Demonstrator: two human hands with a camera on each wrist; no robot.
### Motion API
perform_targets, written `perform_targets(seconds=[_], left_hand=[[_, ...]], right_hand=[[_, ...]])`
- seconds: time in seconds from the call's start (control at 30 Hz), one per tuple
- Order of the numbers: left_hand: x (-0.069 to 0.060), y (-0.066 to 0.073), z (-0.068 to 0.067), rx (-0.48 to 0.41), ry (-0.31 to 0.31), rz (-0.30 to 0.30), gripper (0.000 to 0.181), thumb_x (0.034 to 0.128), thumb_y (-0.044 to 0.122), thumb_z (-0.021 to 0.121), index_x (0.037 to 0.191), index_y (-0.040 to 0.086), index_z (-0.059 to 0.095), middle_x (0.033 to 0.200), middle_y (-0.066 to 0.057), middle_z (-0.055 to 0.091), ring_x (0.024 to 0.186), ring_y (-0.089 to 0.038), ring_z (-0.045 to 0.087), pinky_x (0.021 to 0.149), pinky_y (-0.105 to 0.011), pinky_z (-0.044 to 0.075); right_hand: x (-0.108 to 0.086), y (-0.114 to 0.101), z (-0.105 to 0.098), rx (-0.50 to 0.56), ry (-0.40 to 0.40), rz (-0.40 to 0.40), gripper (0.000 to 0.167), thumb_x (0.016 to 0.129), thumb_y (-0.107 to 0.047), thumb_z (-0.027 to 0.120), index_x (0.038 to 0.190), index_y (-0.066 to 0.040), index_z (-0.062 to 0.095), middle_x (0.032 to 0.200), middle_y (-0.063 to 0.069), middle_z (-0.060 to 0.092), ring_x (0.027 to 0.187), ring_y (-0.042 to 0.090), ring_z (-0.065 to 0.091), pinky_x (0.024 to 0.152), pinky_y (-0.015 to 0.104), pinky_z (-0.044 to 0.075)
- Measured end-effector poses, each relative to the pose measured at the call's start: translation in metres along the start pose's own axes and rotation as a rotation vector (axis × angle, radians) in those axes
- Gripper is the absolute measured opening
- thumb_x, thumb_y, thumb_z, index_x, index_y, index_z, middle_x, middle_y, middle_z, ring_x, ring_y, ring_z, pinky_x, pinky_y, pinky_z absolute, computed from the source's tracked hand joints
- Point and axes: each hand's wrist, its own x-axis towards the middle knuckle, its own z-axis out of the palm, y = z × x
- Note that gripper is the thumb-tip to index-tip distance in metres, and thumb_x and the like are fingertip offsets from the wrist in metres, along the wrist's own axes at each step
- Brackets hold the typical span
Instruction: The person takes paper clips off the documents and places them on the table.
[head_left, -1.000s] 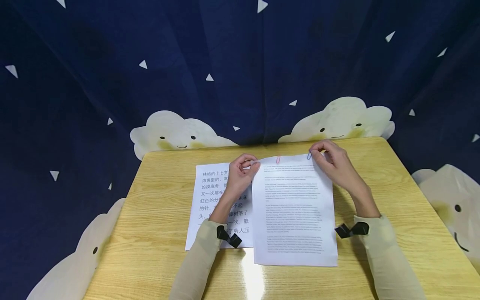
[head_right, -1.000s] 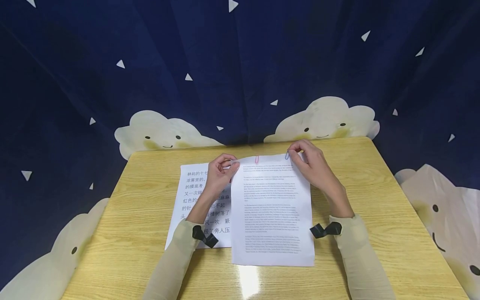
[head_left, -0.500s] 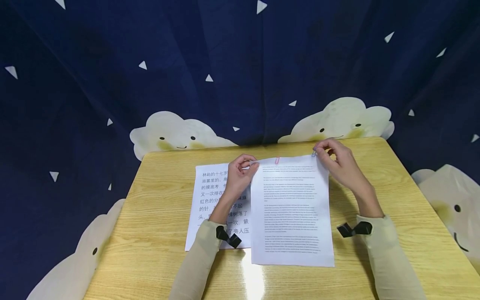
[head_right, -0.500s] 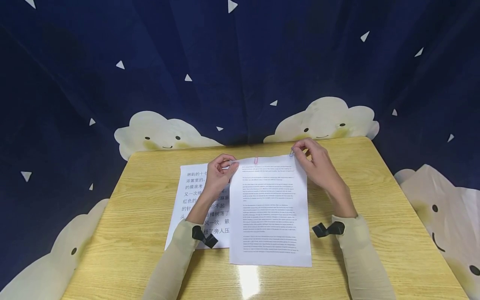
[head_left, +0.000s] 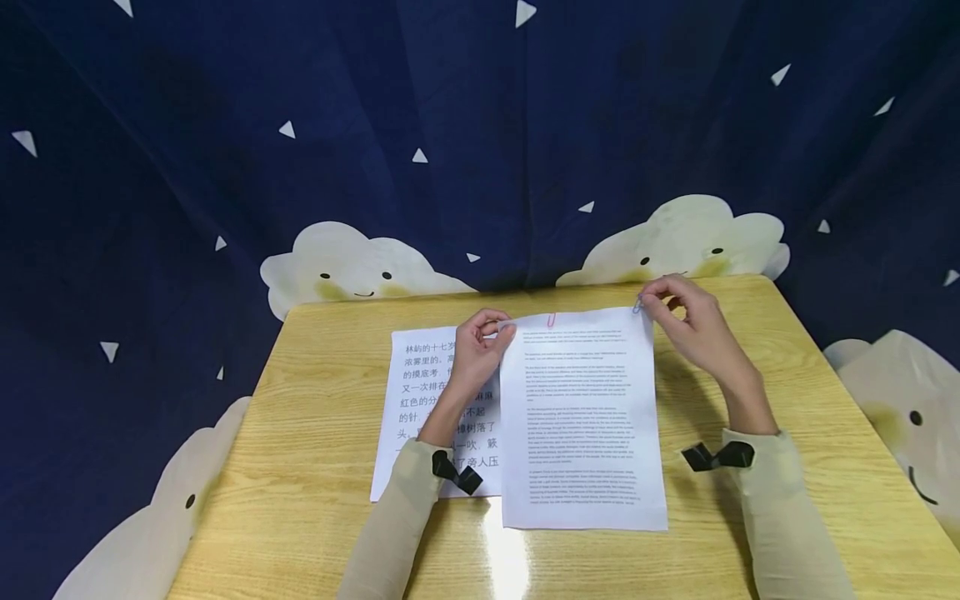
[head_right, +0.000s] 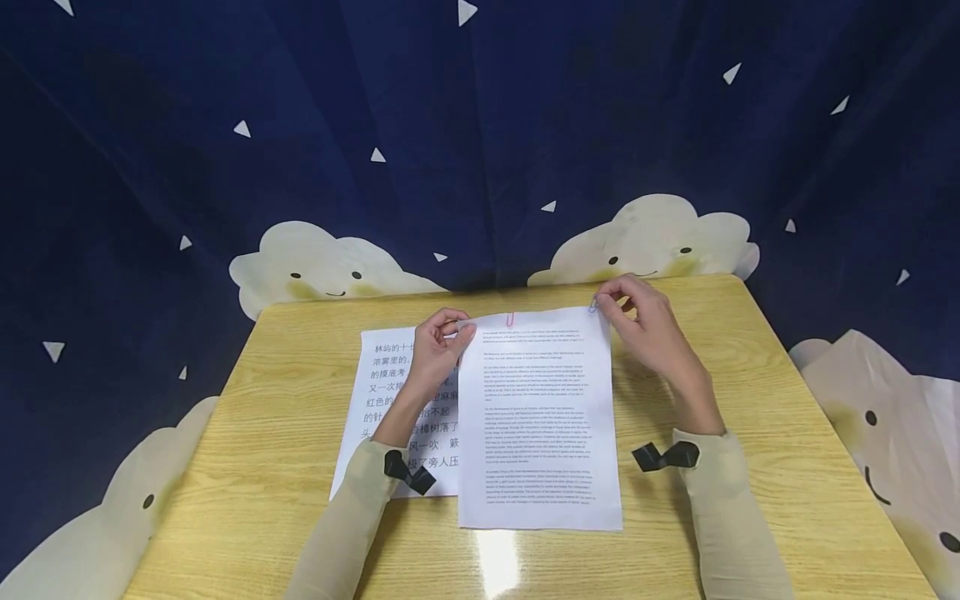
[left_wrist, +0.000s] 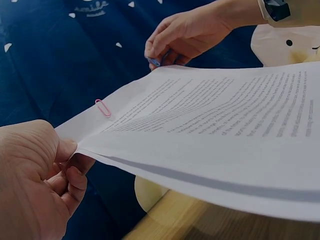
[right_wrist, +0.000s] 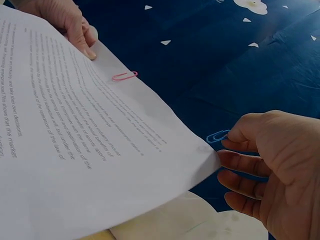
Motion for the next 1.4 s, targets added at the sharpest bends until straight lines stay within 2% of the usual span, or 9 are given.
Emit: perform_targets(seconds=[0.3,0.6,0.97,1.17,1.4], left_hand=[[0.001,-0.001,0.000,-0.008,0.011,-0.013,0.014,0.0989,-0.004,0.067,0.112,-0.009,0.064,0.095,-0.019,0.077,0.066,-0.011,0.072,0.060,-0.023,0.056],[0.001,-0.001,0.000,-0.011,0.020,-0.016,0.015,0.0982,-0.006,0.067,0.112,-0.009,0.064,0.094,-0.015,0.077,0.068,-0.011,0.073,0.061,-0.023,0.056],[0.000,0.000,0.000,0.005,0.012,-0.006,0.015,0.0986,-0.005,0.067,0.113,-0.008,0.065,0.093,-0.017,0.076,0.066,-0.012,0.072,0.061,-0.024,0.056],[0.000,-0.001,0.000,0.001,0.005,-0.003,0.015,0.0985,-0.006,0.066,0.113,-0.009,0.064,0.094,-0.017,0.076,0.066,-0.012,0.073,0.060,-0.024,0.056],[0.001,-0.003,-0.001,-0.004,0.001,-0.005,0.015,0.0989,-0.005,0.067,0.113,-0.008,0.064,0.093,-0.017,0.076,0.066,-0.012,0.072,0.060,-0.024,0.056]], right_hand=[[-0.003,0.010,-0.013,-0.021,0.011,0.053,0.017,0.107,-0.013,0.060,0.114,-0.001,0.069,0.113,0.009,0.067,0.096,0.005,0.051,0.085,0.023,0.038],[-0.002,0.025,-0.019,-0.035,-0.004,0.109,0.022,0.109,-0.018,0.057,0.114,0.001,0.067,0.109,0.010,0.065,0.095,0.005,0.050,0.084,0.025,0.037],[-0.004,0.041,-0.019,-0.056,-0.068,0.173,0.023,0.109,-0.022,0.057,0.111,-0.002,0.068,0.108,0.011,0.065,0.093,0.009,0.050,0.082,0.027,0.037],[-0.006,0.050,-0.018,-0.078,-0.095,0.222,0.027,0.109,-0.026,0.058,0.115,-0.002,0.068,0.111,0.013,0.067,0.094,0.013,0.051,0.082,0.027,0.038],[-0.007,0.064,-0.017,-0.098,-0.130,0.263,0.032,0.109,-0.030,0.057,0.119,-0.002,0.068,0.114,0.016,0.067,0.094,0.016,0.051,0.079,0.021,0.039]])
